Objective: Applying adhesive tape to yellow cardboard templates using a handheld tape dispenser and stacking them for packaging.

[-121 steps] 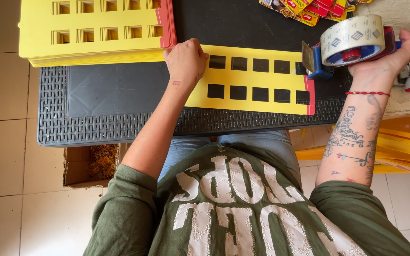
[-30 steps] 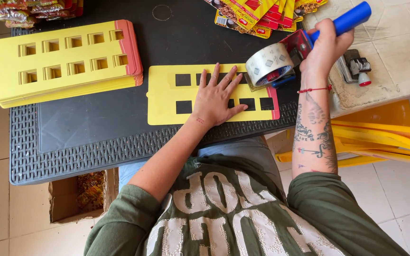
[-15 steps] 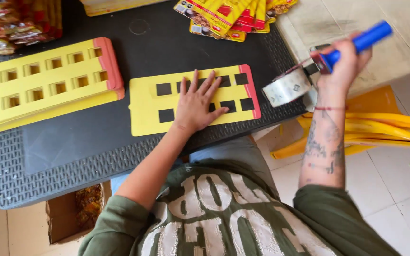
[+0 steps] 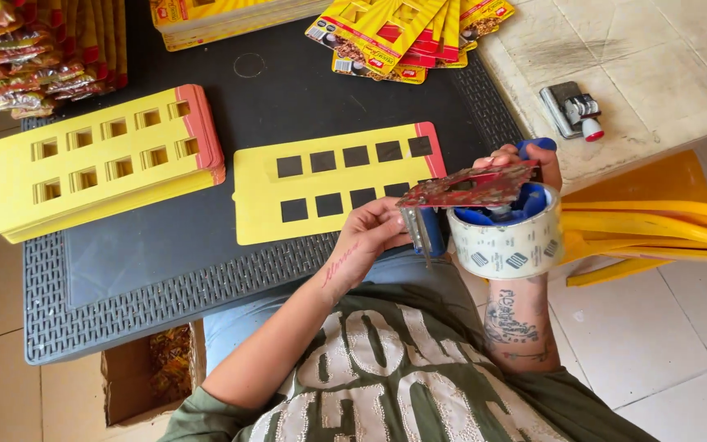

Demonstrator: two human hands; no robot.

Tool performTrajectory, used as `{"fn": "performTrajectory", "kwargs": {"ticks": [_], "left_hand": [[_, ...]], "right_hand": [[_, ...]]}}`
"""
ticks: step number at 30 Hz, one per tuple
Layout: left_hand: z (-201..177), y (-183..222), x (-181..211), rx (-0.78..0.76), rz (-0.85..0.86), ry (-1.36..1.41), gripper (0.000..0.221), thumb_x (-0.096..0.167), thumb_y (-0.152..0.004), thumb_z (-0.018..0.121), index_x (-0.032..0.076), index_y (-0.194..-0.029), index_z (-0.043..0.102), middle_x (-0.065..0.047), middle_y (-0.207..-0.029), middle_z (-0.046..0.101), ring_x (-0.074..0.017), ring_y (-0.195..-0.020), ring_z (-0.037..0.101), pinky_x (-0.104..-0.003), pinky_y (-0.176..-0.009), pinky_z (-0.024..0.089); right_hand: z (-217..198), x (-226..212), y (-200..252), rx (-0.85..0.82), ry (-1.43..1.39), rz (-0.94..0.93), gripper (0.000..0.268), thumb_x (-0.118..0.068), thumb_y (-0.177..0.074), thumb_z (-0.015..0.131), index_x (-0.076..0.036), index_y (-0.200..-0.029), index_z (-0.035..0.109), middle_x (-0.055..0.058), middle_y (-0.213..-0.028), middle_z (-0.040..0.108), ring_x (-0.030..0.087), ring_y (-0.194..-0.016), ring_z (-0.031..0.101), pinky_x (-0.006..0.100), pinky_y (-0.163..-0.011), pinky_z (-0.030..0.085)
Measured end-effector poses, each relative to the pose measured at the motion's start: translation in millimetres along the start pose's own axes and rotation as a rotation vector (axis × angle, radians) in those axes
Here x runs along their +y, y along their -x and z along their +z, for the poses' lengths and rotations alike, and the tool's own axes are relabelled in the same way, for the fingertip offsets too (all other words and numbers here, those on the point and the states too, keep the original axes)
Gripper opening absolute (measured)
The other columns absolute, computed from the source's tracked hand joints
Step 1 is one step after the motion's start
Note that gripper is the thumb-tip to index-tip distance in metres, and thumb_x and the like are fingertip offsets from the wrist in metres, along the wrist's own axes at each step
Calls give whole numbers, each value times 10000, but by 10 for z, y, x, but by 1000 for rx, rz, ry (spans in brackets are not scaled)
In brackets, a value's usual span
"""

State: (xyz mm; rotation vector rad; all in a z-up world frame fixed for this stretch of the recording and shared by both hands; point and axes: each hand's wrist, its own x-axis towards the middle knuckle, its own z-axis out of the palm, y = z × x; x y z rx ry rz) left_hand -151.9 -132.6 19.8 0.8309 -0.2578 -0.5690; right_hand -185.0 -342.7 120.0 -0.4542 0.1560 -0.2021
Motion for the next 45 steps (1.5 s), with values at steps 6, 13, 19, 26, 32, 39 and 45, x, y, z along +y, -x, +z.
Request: {"fn": "performTrajectory", "kwargs": {"ticks": [6, 13, 19, 26, 32, 39, 45], "left_hand": [[215, 148, 200, -14, -4, 5, 435, 141, -1002, 667, 5, -1408, 591, -112, -1133, 719, -193, -980, 747, -374, -832, 659], [27, 149, 30, -19, 29, 137, 135, 139, -1025, 631, 17, -1055, 582, -67, -891, 650, -137, -799, 709, -348, -738, 657], [72, 274, 227, -85, 77, 212, 192, 87, -1013, 633, 46, -1119, 479, -113, -972, 672, -174, -881, 708, -363, -794, 650], [75, 376, 364, -12, 166, -113, 291, 40, -941, 713, -28, -1217, 653, -84, -1035, 678, -143, -965, 697, -338, -819, 655], [308, 558, 593, -53, 118, -33, 350, 238, -1078, 554, -49, -1254, 652, -175, -1136, 688, -204, -1069, 684, -433, -916, 638], [361, 596, 619, -148, -102, -107, 516, 397, -1043, 524, 5, -1365, 620, -145, -1349, 640, -141, -980, 667, -330, -888, 635], [480, 739, 826, -69, -97, -221, 480, 427, -1020, 540, 68, -1310, 674, -74, -1235, 715, -103, -1008, 668, -282, -904, 592]], "right_hand": [[-292, 4, -174, 8, -121, 274, 197, -258, -998, 555, -140, -1055, 409, -49, -874, 484, 120, -981, 530, 343, -994, 424], [-612, 18, -351, -89, -189, 441, 252, -291, -950, 614, -180, -1044, 408, -81, -819, 430, 79, -865, 538, 320, -1030, 402], [-673, 32, -390, -124, -246, 488, 250, -269, -956, 623, -178, -1046, 409, -75, -813, 433, 85, -851, 544, 322, -1031, 403], [-392, 116, -226, -176, -313, 479, 279, -243, -901, 654, -168, -1062, 439, -102, -794, 467, 53, -802, 550, 251, -990, 426], [-99, 210, -87, -270, -577, 510, 279, -134, -924, 699, -105, -1071, 464, -32, -754, 533, 98, -736, 579, 259, -890, 499], [115, 509, -8, -531, -1087, 475, 243, 110, -1006, 670, 78, -1132, 464, 195, -770, 635, 335, -731, 656, 405, -771, 564], [183, 592, -34, -762, -1164, 433, 217, 127, -1020, 655, 110, -1118, 463, 248, -763, 636, 414, -722, 671, 456, -726, 583]]}}
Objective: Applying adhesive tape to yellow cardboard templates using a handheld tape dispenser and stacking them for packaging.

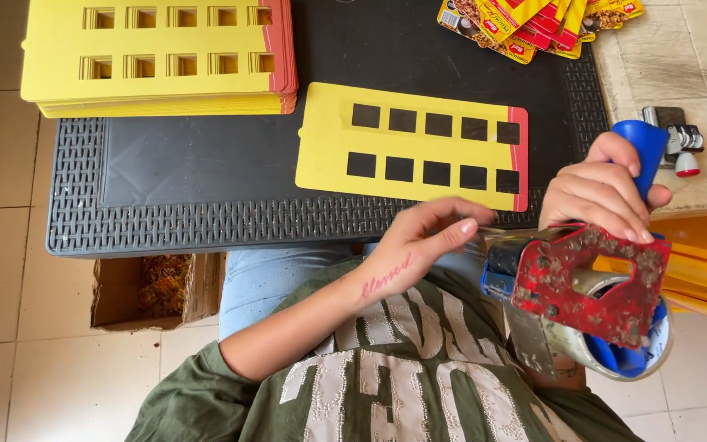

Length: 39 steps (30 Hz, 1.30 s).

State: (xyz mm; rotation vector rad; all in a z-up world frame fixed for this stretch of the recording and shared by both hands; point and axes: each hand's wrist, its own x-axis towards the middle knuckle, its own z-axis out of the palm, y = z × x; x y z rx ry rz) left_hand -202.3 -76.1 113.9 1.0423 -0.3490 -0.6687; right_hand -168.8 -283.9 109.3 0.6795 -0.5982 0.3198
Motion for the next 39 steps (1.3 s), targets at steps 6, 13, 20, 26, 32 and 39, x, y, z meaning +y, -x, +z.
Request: {"fn": "performTrajectory", "kwargs": {"ticks": [6, 13, 20, 26, 32, 39], "left_hand": [[109, 228, 425, 90, 602, -704, 354, 343, -1069, 527, 91, -1287, 645, -101, -1253, 693, -263, -1226, 675, -390, -1129, 531], [167, 304, 435, 169, 535, -943, 242, 270, -960, 655, 69, -1077, 720, -71, -960, 735, -276, -887, 714, -384, -808, 563], [155, 228, 304, 198, 501, -1075, 242, 231, -885, 684, 72, -1057, 747, -81, -935, 732, -293, -796, 685, -424, -751, 543], [184, 223, 269, 211, 517, -1117, 237, 211, -865, 663, 63, -1030, 746, -90, -954, 745, -300, -798, 673, -428, -768, 534], [186, 202, 213, 262, 610, -1276, 102, 167, -861, 649, 83, -862, 706, -49, -778, 640, -290, -704, 563, -433, -662, 440], [130, 194, 191, 353, 667, -1336, 112, 117, -800, 619, 94, -714, 551, -43, -709, 566, -263, -689, 519, -402, -638, 374]], "right_hand": [[55, -69, -209, -142, 147, 252, 243, 118, -978, 642, 60, -1012, 408, 255, -671, 646, 377, -614, 693, 432, -615, 601], [283, -106, -345, -211, 582, 439, 220, -12, -880, 635, 25, -978, 442, 162, -562, 665, 299, -484, 740, 345, -485, 616], [448, -92, -439, -345, 909, 612, 228, -95, -866, 631, -32, -971, 439, 102, -502, 666, 246, -394, 756, 317, -406, 648], [446, -92, -463, -390, 886, 686, 247, -92, -859, 627, -28, -992, 429, 124, -538, 687, 276, -440, 786, 339, -435, 674], [443, 37, -449, -336, 970, 690, 218, -104, -877, 634, -48, -971, 445, 98, -523, 667, 253, -431, 772, 327, -425, 668], [441, 78, -441, -334, 959, 702, 226, -98, -866, 630, -42, -978, 442, 111, -536, 670, 267, -427, 761, 338, -434, 665]]}}
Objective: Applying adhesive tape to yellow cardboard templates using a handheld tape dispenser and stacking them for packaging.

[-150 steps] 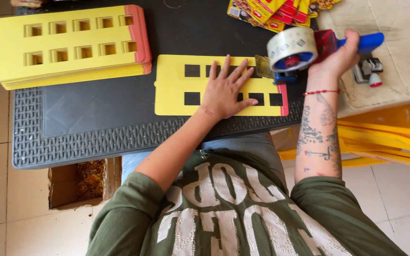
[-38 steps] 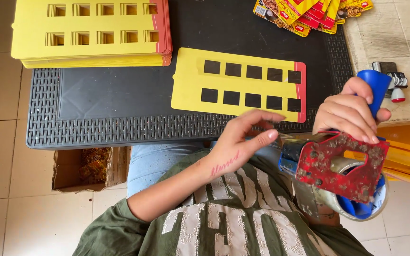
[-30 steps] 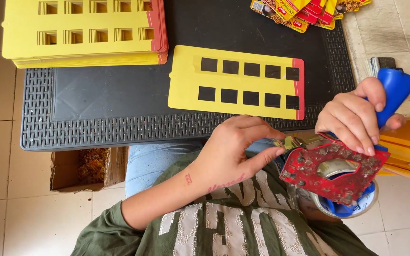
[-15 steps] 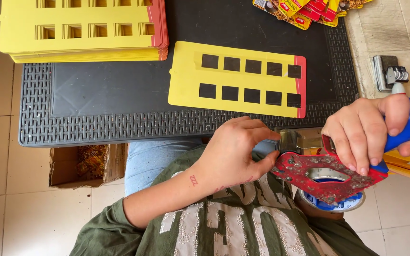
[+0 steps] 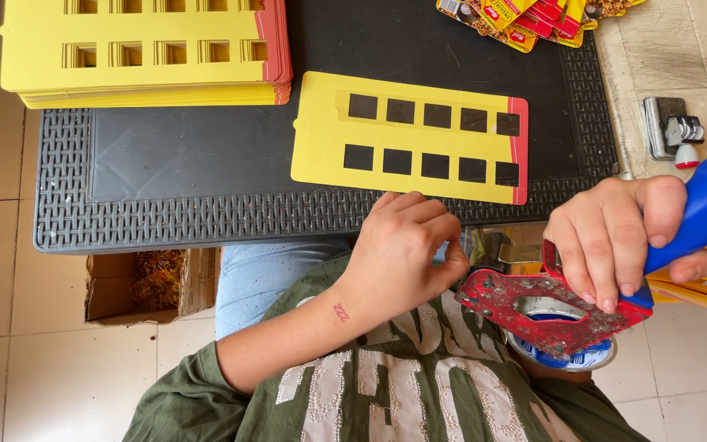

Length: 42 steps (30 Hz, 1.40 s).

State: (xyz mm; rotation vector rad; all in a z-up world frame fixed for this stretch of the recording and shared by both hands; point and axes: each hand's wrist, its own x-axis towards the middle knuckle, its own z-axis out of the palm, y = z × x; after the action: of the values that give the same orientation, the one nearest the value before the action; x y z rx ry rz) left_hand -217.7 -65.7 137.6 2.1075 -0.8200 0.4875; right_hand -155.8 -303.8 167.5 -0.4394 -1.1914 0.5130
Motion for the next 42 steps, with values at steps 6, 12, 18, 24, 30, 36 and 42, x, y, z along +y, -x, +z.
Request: {"fn": "performTrajectory", "kwargs": {"ticks": [6, 12, 18, 24, 30, 36, 42], "left_hand": [[-171, -63, -30, -48, -114, 279, 10, 104, -856, 624, 113, -853, 627, -8, -815, 651, -236, -703, 573, -384, -691, 465], [33, -61, -208, -344, -338, 439, 437, 384, -1010, 507, 58, -1239, 688, -115, -1233, 736, -299, -1142, 699, -391, -962, 527], [142, -45, -244, -339, -406, 519, 192, 296, -956, 640, 132, -937, 738, 10, -942, 761, -166, -828, 683, -316, -751, 488], [77, -73, -211, -330, -429, 528, 99, 220, -929, 644, 171, -939, 729, 44, -962, 776, -130, -854, 713, -287, -727, 510], [118, -31, -273, -314, -383, 677, 83, 109, -949, 652, 150, -878, 665, 43, -871, 711, -95, -826, 657, -259, -783, 495], [389, 61, -398, -84, -368, 1261, 73, 174, -1033, 625, 113, -994, 618, -71, -1075, 709, -135, -1048, 654, -275, -986, 508], [616, 136, -398, 71, -421, 2068, 66, 80, -1082, 547, 131, -1074, 589, -23, -1080, 613, -125, -1038, 558, -290, -943, 477]], "right_hand": [[2, -19, 24, -13, -26, -5, 220, -81, -879, 648, -38, -947, 443, 124, -530, 670, 280, -434, 768, 347, -432, 667], [-17, -3, -10, -81, -43, 7, 231, -78, -885, 650, -34, -957, 435, 136, -551, 675, 297, -456, 782, 364, -449, 677], [19, 19, 7, -5, -14, -2, 223, -89, -866, 644, -48, -938, 437, 112, -537, 668, 261, -422, 756, 335, -440, 667], [-21, 29, 19, -36, -31, 0, 228, -89, -869, 642, -40, -948, 434, 128, -550, 673, 283, -449, 773, 353, -432, 666], [-5, 49, 4, -27, -28, -26, 228, -93, -856, 638, -39, -951, 439, 119, -537, 672, 274, -438, 765, 343, -436, 661], [-26, 128, -15, -11, -46, -60, 213, -95, -876, 623, -40, -958, 433, 112, -534, 664, 255, -426, 748, 329, -429, 643], [-53, 378, 96, 235, -184, -374, 217, -96, -885, 637, 36, -992, 503, 92, -581, 658, 230, -487, 719, 280, -489, 581]]}}
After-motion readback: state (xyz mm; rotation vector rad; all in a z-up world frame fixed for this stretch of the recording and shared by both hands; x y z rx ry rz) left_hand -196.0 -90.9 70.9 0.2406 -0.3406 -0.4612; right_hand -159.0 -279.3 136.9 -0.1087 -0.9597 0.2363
